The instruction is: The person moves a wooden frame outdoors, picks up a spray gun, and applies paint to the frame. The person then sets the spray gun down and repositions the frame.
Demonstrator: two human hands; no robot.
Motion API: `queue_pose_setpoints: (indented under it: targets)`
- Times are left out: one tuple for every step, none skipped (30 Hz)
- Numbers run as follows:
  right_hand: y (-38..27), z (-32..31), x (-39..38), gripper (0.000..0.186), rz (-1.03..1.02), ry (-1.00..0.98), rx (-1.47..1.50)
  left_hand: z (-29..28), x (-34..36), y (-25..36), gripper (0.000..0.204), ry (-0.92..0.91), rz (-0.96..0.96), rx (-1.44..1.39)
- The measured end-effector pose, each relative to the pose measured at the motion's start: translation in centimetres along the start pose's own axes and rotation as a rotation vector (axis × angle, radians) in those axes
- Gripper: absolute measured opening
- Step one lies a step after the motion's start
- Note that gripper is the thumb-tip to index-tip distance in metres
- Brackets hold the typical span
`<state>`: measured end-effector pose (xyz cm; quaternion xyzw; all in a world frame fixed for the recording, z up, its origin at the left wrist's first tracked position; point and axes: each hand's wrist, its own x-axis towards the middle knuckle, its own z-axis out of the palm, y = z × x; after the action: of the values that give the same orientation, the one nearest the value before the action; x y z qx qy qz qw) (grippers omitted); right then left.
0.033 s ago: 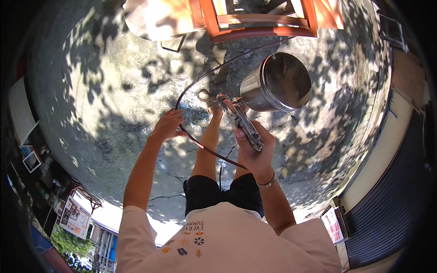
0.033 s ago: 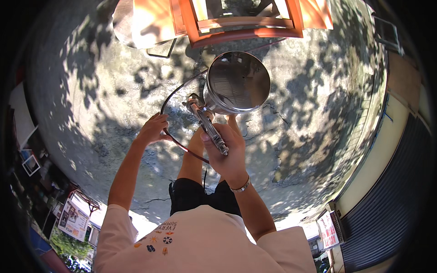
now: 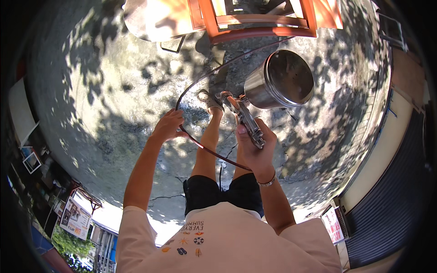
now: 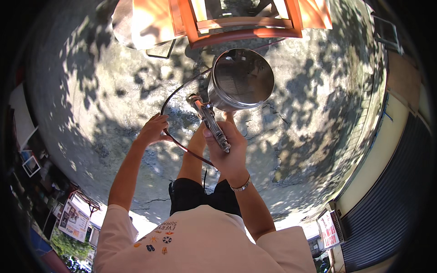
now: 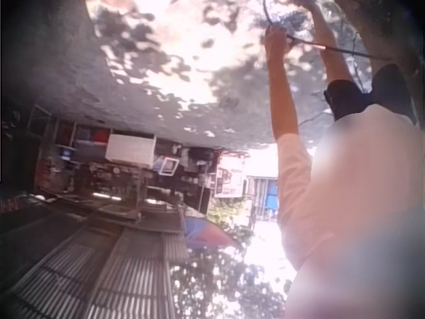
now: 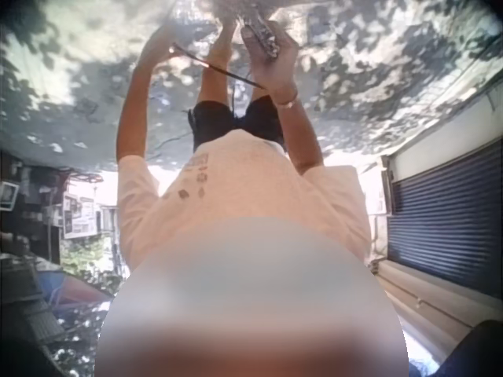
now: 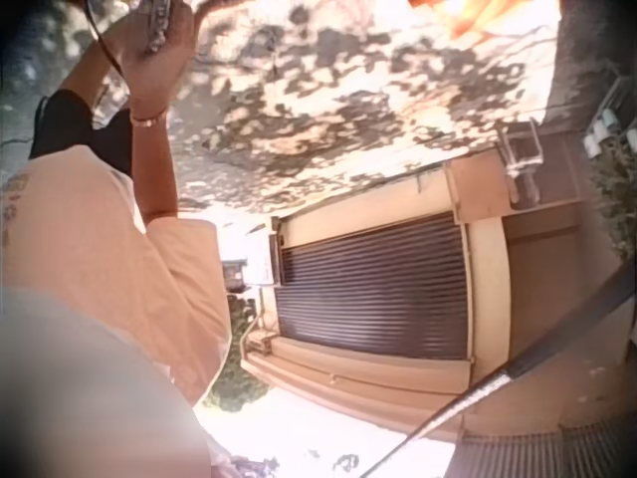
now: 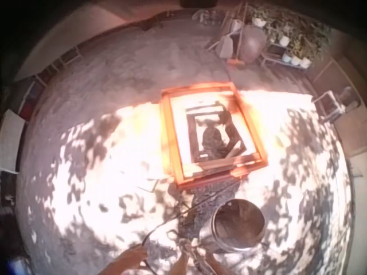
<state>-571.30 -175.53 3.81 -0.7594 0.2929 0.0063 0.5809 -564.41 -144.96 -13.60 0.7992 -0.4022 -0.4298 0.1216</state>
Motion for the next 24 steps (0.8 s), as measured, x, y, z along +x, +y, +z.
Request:
queue_pose_setpoints:
  targets:
    - [0.4,-0.6,1.4,0.022,-0.01,0.027,-0.126,-0.7,0.9,-0.2,0.051,0.008,0.005,0.006]
    - [1.1,-1.2,2.2,0.024,0.027,0.103,-0.083,-1.1,1.3,0.2,0.051,0.006,0.015,0.004]
    - [2.2,-1.8,3.1,0.025,0.065,0.179,-0.039,-1.4,1.7,0.6,0.051,0.004,0.024,0.002]
    - [3.0,-2.7,4.0,0.027,0.102,0.252,0.009,-1.4,2.0,1.0,0.051,0.028,0.019,-0.015]
    - [3.4,-4.1,5.2,0.029,0.146,0.285,0.008,-1.3,2.5,1.3,0.051,0.053,0.013,-0.032]
    - [3.8,-5.7,6.3,0.03,0.191,0.319,0.008,-1.3,2.8,1.7,0.051,0.078,0.007,-0.048]
    - [4.4,-7.2,7.4,0.032,0.18,0.351,0.002,-1.4,3.3,2.1,0.052,0.117,0.016,-0.054]
    - [4.9,-8.9,8.5,0.035,0.169,0.385,-0.009,-1.5,3.8,2.8,0.052,0.157,0.029,-0.065]
    - [5.6,-10.8,9.6,0.038,0.194,0.38,-0.108,-1.6,4.4,3.4,0.052,0.196,0.042,-0.075]
    - [6.4,-12.2,10.7,0.04,0.169,0.42,-0.051,-1.5,5.1,4.1,0.052,0.203,0.04,-0.072]
    - [6.8,-13.5,11.9,0.039,0.133,0.459,-0.078,-1.6,5.8,4.7,0.051,0.212,0.036,-0.069]
    - [7.1,-15.0,12.9,0.039,0.098,0.496,-0.106,-1.6,6.5,5.3,0.051,0.222,0.031,-0.066]
    - [7.1,-16.5,13.9,0.038,0.142,0.503,-0.086,-1.7,7.0,5.8,0.051,0.229,0.018,-0.061]
    - [6.9,-18.0,14.9,0.037,0.185,0.512,-0.06,-2.0,7.6,6.2,0.05,0.207,0.019,-0.066]
    - [7.1,-19.0,15.7,0.036,0.215,0.611,-0.046,-2.1,8.3,6.8,0.05,0.186,0.02,-0.071]
    - [7.2,-20.7,16.7,0.037,0.261,0.605,-0.055,-2.3,9.0,7.3,0.049,0.167,0.018,-0.075]
    - [7.3,-22.1,17.5,0.039,0.242,0.629,-0.108,-2.2,9.4,7.9,0.047,0.214,0.011,-0.104]
    - [7.5,-23.6,18.2,0.041,0.223,0.653,-0.162,-2.2,9.9,8.3,0.043,0.209,0.0,-0.1]
    - [7.7,-25.4,18.7,0.043,0.215,0.662,-0.234,-1.9,10.4,8.6,0.04,0.202,-0.013,-0.098]
    - [7.1,-26.4,19.3,0.045,0.205,0.668,-0.307,-2.3,10.9,9.5,0.038,0.196,-0.027,-0.097]
    - [6.7,-26.8,19.7,0.046,0.1,0.757,-0.308,-2.7,11.2,10.4,0.04,0.17,-0.08,-0.161]
    - [6.6,-28.0,20.2,0.046,0.099,0.787,-0.288,-2.7,11.4,10.8,0.041,0.166,-0.09,-0.207]
    - [5.8,-28.4,20.5,0.046,0.108,0.823,-0.314,-2.5,11.4,11.1,0.043,0.161,-0.1,-0.255]
    - [4.8,-28.7,20.8,0.045,0.117,0.86,-0.341,-2.3,11.4,11.3,0.046,0.156,-0.11,-0.303]
